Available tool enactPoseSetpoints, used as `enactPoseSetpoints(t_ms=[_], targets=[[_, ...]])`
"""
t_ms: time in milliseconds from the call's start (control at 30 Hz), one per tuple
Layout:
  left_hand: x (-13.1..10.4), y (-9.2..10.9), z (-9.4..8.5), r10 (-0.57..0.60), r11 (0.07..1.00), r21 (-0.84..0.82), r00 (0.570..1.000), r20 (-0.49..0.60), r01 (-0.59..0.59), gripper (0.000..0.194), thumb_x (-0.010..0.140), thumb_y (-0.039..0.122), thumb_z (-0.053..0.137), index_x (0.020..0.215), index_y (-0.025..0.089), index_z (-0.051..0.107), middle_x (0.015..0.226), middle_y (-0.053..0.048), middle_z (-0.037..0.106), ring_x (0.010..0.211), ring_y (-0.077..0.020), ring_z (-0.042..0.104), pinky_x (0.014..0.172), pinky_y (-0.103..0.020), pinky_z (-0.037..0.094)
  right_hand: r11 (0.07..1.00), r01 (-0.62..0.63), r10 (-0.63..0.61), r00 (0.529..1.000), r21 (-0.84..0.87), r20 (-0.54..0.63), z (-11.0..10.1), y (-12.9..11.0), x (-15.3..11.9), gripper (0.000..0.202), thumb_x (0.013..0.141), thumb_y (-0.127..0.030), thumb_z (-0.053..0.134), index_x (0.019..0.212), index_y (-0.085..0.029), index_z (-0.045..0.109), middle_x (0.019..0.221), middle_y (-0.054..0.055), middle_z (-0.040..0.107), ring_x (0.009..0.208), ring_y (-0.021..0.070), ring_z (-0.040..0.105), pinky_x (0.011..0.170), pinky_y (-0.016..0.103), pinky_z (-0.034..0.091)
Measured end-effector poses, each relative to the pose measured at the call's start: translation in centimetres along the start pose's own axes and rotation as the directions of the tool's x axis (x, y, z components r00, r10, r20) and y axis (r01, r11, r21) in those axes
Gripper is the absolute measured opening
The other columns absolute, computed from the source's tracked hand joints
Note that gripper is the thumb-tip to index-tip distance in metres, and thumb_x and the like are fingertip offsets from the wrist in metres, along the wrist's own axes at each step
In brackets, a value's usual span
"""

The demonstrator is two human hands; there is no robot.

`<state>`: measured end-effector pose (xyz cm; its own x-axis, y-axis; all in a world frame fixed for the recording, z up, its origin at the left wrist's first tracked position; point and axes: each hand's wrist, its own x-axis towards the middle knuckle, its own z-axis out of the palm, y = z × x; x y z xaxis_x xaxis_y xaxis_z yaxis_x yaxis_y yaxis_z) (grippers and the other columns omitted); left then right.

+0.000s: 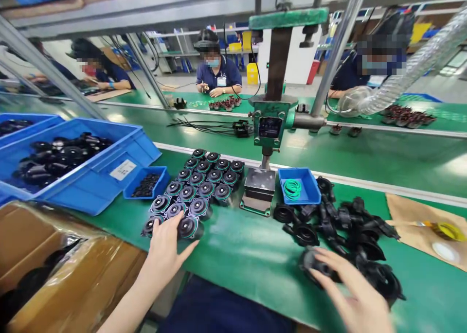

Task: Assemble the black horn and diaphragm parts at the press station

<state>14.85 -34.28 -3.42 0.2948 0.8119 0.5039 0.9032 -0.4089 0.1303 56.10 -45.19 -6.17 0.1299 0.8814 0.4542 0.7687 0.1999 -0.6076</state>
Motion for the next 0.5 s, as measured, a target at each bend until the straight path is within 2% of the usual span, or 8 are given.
enactPoseSetpoints(t_ms=[100,200,267,333,400,500], targets=[[-1.4,0.2,0.6,0.023,0.997,-0.076,1.000,-0.014,-0.024,0.059,0.093,0.024,0.058,0.145,0.017,0.031,0.123,-0.016,0.062,0.116,-0.0307,0.061,0.109,-0.064,0.037,0.994,0.108,-0.108,0.991,-0.003,0.078,5.1,-2.5,0.2,0.022,0.089,-0.042,0.064,0.100,-0.024,0.071,0.106,0.005,0.074,0.092,0.0241,0.073,0.084,0.038,0.061],[-1.9,1.3,1.1,0.042,0.970,-0.238,0.999,0.006,-0.039,0.057,0.092,0.022,0.060,0.142,0.020,0.035,0.123,-0.014,0.062,0.117,-0.0289,0.061,0.106,-0.055,0.045,0.997,0.082,-0.083,0.993,0.012,0.086,7.5,-3.5,0.2,0.021,0.090,-0.039,0.064,0.100,-0.021,0.069,0.109,0.007,0.072,0.097,0.0231,0.072,0.087,0.038,0.061],[-1.7,2.1,1.8,0.065,0.916,-0.400,0.995,0.070,-0.031,0.055,0.090,0.021,0.062,0.140,0.022,0.038,0.127,-0.014,0.060,0.122,-0.0287,0.058,0.104,-0.049,0.049,0.999,0.044,-0.046,0.993,0.023,0.111,7.7,-3.4,0.3,0.022,0.090,-0.038,0.064,0.101,-0.020,0.069,0.112,0.009,0.071,0.101,0.0234,0.071,0.090,0.040,0.060],[-1.0,3.1,3.1,0.100,0.823,-0.567,0.985,0.140,-0.003,0.058,0.089,0.022,0.065,0.140,0.024,0.038,0.132,-0.014,0.057,0.127,-0.0285,0.055,0.103,-0.047,0.050,0.999,0.009,-0.014,0.989,0.034,0.150,7.4,-3.1,0.7,0.022,0.089,-0.039,0.065,0.101,-0.020,0.070,0.114,0.009,0.071,0.103,0.0240,0.070,0.090,0.041,0.059],[0.2,4.3,4.7,0.139,0.723,-0.690,0.970,0.198,0.037,0.067,0.085,0.022,0.069,0.142,0.024,0.035,0.137,-0.015,0.053,0.130,-0.0291,0.052,0.106,-0.048,0.048,0.998,-0.029,0.019,0.982,0.051,0.189,6.7,-2.9,1.5,0.023,0.088,-0.040,0.066,0.098,-0.020,0.071,0.114,0.010,0.072,0.103,0.0246,0.071,0.091,0.042,0.059],[2.2,6.2,7.2,0.197,0.582,-0.803,0.935,0.296,0.132,0.084,0.076,0.020,0.076,0.146,0.024,0.030,0.140,-0.015,0.050,0.127,-0.0289,0.055,0.106,-0.048,0.049,0.988,-0.136,0.119,0.972,0.071,0.204,5.3,-3.0,3.4,0.026,0.087,-0.044,0.067,0.094,-0.019,0.072,0.110,0.010,0.074,0.101,0.0252,0.072,0.091,0.041,0.059]])
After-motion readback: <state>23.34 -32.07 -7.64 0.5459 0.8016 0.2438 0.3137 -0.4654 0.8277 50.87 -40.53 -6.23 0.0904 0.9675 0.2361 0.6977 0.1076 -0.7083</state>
